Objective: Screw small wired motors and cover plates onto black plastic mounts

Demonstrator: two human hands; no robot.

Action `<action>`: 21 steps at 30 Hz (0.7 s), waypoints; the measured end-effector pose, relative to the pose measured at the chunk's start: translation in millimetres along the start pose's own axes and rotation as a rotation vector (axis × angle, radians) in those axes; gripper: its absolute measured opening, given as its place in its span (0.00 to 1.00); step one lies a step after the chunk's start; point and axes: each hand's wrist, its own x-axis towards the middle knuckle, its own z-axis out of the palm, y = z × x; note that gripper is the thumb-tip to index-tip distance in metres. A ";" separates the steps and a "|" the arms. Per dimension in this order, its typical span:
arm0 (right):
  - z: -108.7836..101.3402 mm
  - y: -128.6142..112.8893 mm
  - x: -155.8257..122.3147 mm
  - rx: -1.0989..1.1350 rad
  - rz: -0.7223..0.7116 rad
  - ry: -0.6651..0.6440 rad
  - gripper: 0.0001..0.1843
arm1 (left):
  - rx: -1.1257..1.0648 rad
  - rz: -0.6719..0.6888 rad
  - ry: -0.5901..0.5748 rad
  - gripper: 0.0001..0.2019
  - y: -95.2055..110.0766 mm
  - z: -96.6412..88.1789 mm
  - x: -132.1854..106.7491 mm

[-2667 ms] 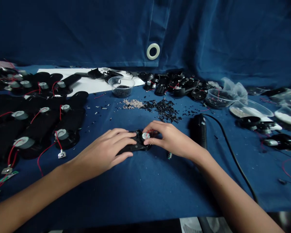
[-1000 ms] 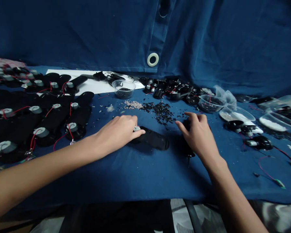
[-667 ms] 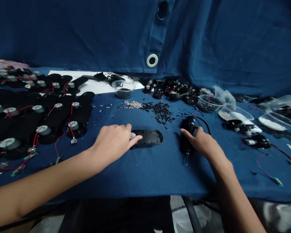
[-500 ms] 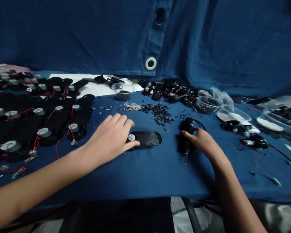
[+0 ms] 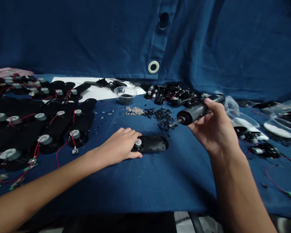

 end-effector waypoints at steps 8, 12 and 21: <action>23.9 23.4 -4.0 0.246 -0.056 -0.009 0.09 | 0.081 -0.023 0.143 0.23 -43.8 -50.0 34.2; 16.5 36.0 -4.1 0.251 0.016 0.055 0.09 | 0.181 -0.299 0.096 0.16 -108.5 -82.8 97.1; 15.3 46.8 -3.9 0.257 0.106 0.054 0.13 | 0.159 -0.409 -0.312 0.13 -199.7 -58.0 193.0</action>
